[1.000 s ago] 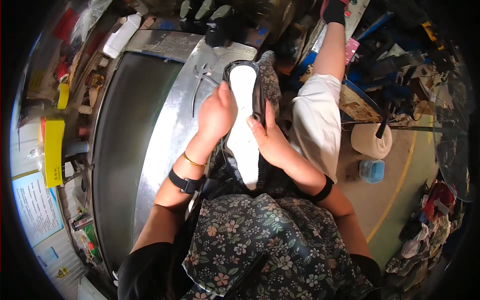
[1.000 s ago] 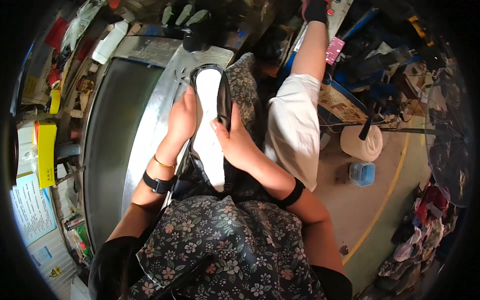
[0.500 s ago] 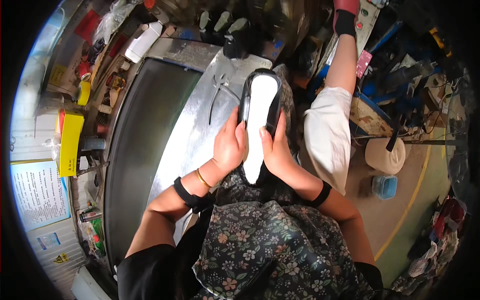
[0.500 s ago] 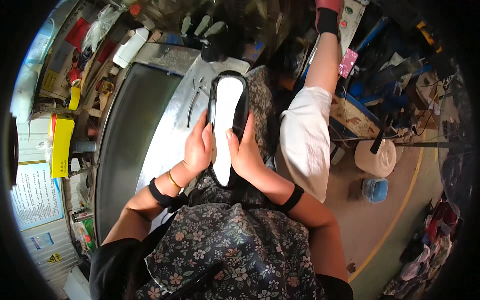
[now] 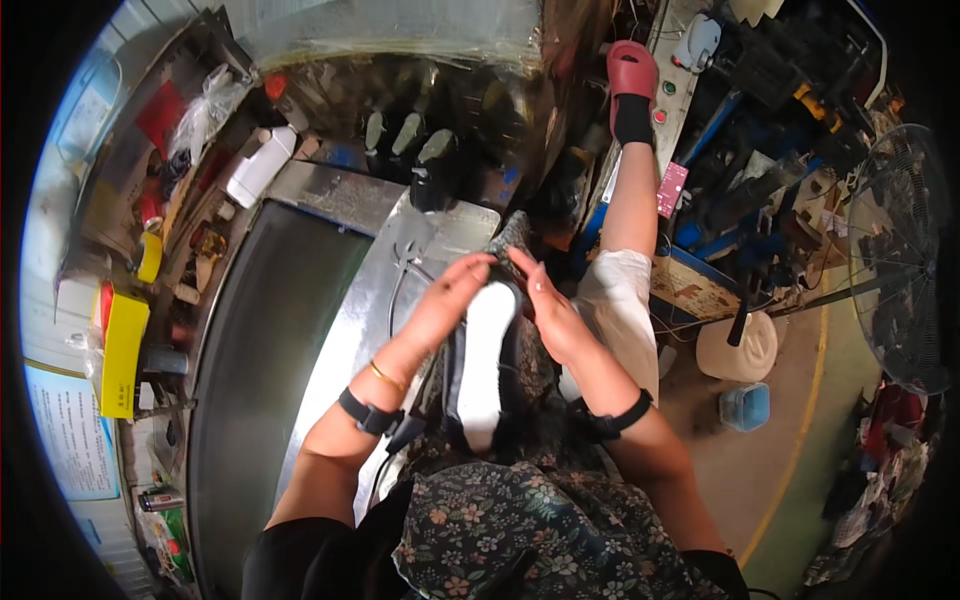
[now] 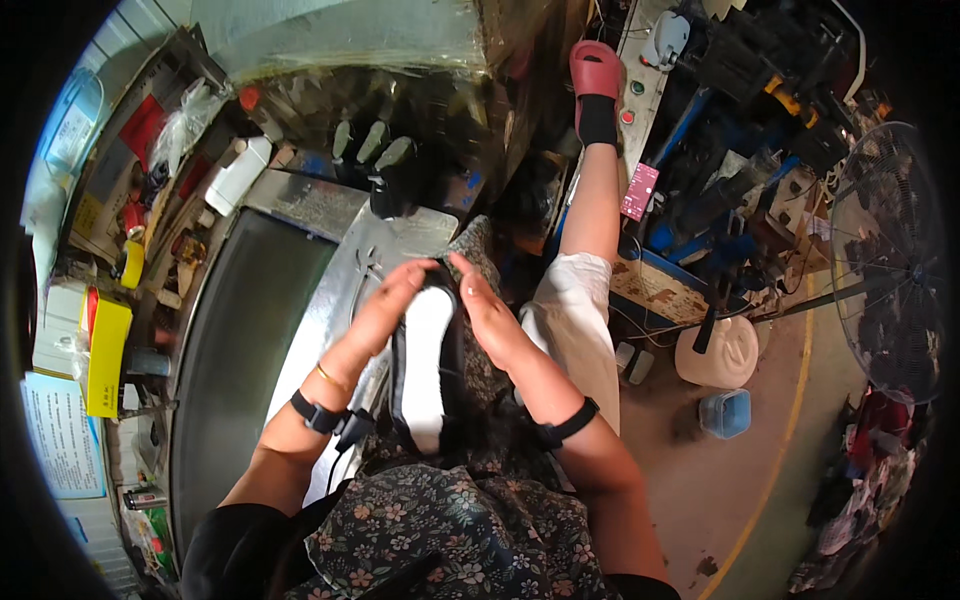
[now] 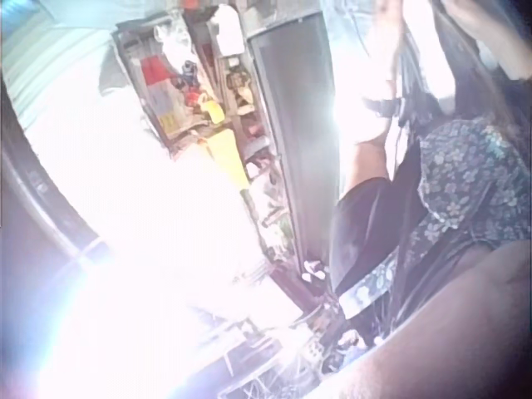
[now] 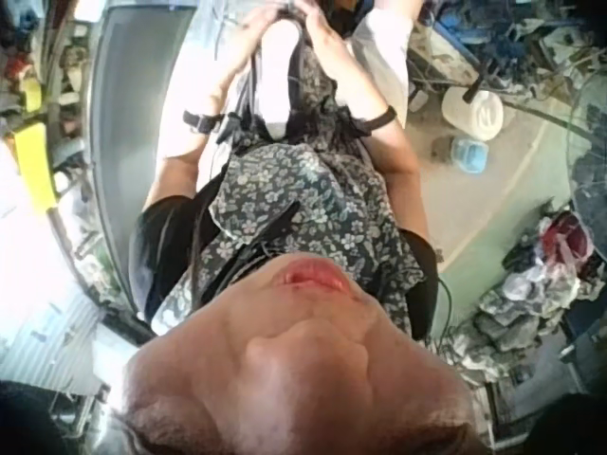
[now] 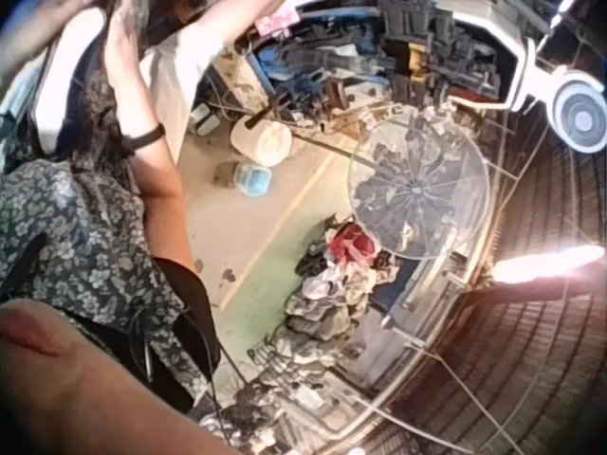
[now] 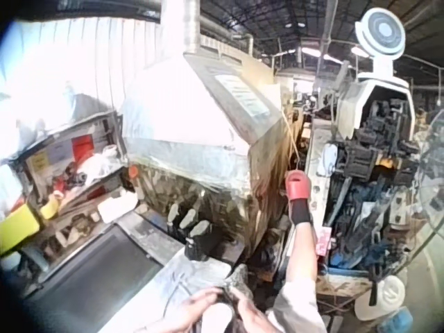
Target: Assembling and inspecting shoe components at an industrial workstation.
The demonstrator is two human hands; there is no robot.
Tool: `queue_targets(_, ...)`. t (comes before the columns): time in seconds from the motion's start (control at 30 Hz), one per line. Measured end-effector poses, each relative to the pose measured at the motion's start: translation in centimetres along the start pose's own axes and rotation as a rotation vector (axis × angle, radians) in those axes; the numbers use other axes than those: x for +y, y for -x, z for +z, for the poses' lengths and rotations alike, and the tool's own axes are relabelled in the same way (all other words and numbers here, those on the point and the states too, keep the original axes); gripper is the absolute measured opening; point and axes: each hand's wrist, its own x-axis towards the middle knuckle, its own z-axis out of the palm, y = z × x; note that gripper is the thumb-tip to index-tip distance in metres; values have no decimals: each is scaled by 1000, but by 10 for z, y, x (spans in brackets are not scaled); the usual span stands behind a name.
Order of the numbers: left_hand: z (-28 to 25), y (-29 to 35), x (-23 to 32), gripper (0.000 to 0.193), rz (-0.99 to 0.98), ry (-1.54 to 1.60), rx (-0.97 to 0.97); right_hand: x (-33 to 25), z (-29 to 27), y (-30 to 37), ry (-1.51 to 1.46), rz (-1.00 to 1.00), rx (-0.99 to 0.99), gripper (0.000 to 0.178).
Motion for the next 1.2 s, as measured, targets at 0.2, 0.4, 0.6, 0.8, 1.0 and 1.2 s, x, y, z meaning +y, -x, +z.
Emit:
queue_targets(0.2, 8, 16, -2, 40, 60, 127, -111, -9, 5, -13, 126, -154, -184, 26)
queue_targets(0.4, 18, 6, 10, 36, 134, 55, -134, -12, -1, -11, 151, -56, -40, 34)
queue_targets(0.6, 13, -1, 4, 44, 37, -31, -112, -15, 5, -2, 416, -268, -1, 38)
queue_targets(0.8, -38, -1, 16, 95, -169, 216, -568, -21, -6, -2, 408, -238, -184, 77)
queue_targets(1.0, -79, -19, 55, 53, -889, 227, -396, -70, 59, 17, 708, -503, -551, 81)
queue_targets(1.2, -145, 33, 126, 44, -664, -137, 53, -93, -24, 8, 494, 43, -483, 36)
